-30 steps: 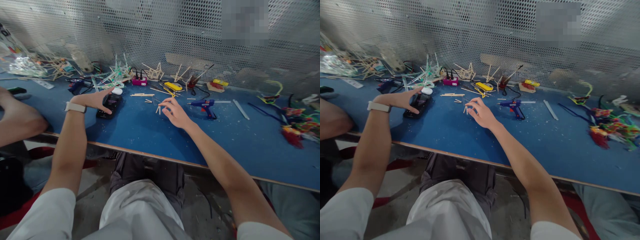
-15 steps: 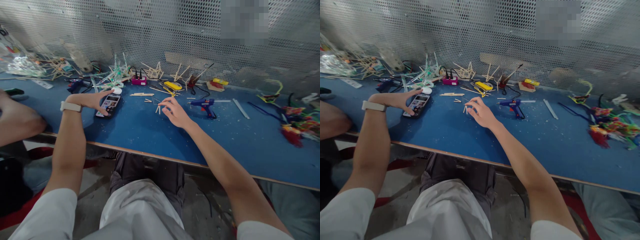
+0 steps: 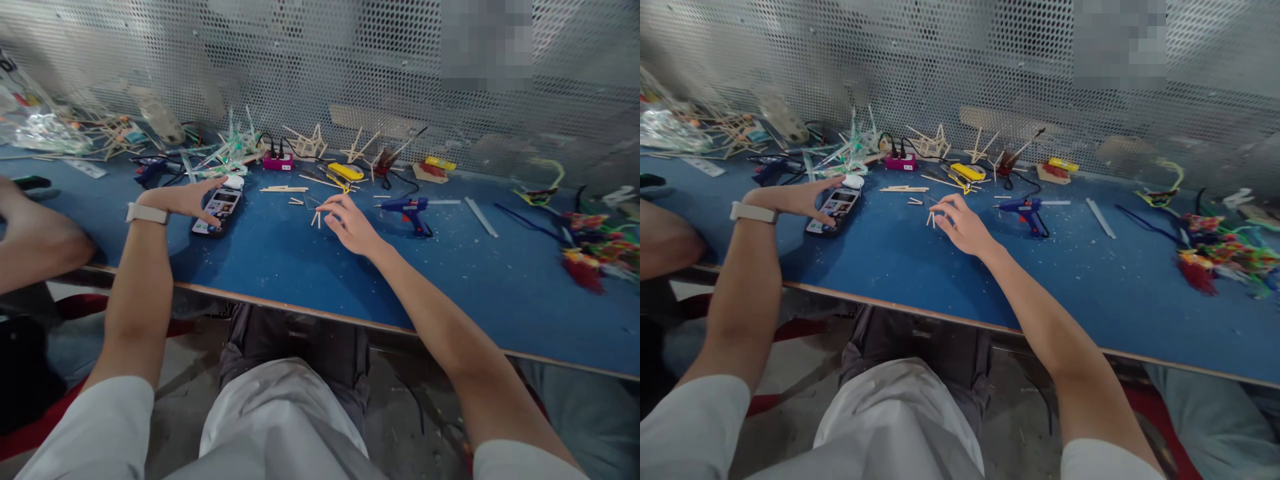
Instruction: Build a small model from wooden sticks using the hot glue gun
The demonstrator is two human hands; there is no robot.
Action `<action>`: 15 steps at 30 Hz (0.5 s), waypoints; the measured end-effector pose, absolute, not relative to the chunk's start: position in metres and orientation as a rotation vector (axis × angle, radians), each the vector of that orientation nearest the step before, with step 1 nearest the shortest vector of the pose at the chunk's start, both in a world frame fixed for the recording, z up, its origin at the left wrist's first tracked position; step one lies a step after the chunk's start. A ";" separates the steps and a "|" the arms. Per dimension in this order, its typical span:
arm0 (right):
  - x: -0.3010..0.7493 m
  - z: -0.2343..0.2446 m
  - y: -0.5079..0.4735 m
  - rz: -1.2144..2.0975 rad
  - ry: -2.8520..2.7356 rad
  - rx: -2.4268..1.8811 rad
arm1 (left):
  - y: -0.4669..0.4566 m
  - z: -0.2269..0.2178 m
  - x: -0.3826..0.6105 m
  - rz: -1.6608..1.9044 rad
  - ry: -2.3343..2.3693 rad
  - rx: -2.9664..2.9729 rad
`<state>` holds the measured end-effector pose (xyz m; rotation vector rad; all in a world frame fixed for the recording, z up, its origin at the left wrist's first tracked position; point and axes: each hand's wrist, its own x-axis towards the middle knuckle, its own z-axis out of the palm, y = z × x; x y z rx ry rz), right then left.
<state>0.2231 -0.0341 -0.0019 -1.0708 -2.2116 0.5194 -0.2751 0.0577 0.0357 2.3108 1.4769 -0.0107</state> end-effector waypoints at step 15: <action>0.223 -0.001 -0.034 0.522 -2.230 -1.073 | 0.044 0.052 -0.264 0.128 1.520 2.023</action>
